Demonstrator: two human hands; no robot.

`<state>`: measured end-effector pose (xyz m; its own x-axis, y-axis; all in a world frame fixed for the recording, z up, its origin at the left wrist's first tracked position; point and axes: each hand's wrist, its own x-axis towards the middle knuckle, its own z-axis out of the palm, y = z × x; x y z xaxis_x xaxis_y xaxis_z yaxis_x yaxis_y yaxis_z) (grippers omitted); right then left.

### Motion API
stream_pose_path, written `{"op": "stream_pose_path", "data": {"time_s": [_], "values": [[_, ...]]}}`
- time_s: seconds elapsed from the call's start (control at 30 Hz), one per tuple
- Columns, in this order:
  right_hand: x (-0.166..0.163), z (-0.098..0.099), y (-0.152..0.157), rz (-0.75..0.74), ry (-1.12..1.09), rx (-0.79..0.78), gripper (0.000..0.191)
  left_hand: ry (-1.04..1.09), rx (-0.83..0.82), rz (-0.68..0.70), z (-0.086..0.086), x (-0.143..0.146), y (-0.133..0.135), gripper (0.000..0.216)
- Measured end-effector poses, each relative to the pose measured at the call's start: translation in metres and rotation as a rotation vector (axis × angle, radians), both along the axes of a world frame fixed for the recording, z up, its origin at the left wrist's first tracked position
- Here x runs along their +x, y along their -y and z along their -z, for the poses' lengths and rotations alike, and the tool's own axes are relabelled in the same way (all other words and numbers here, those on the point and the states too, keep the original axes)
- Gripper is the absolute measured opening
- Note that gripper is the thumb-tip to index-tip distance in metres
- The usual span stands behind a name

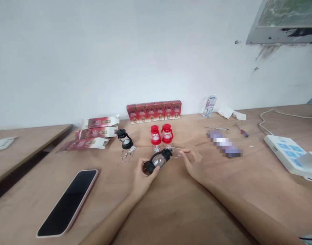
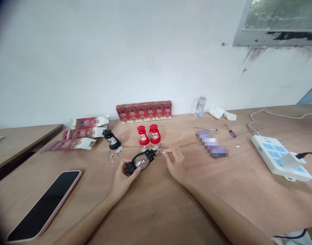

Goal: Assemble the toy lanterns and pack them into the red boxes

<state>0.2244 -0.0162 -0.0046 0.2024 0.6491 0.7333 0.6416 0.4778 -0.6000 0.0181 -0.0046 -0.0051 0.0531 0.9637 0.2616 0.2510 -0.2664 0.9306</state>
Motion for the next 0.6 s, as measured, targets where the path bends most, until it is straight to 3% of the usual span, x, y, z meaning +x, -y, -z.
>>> {"op": "stream_pose_path", "data": {"time_s": [0.17, 0.4, 0.6], "values": [[-0.023, -0.007, 0.018, -0.124, 0.207, 0.155, 0.01, 0.094, -0.003, -0.017, 0.001, 0.004, 0.003, 0.033], [-0.029, 0.0, 0.021, -0.105, 0.106, 0.162, 0.009, 0.151, 0.013, 0.075, -0.007, 0.007, 0.009, 0.039], [-0.028, 0.001, 0.029, -0.061, 0.124, 0.226, 0.01, 0.123, 0.109, 0.131, 0.004, 0.003, 0.003, 0.032]]}}
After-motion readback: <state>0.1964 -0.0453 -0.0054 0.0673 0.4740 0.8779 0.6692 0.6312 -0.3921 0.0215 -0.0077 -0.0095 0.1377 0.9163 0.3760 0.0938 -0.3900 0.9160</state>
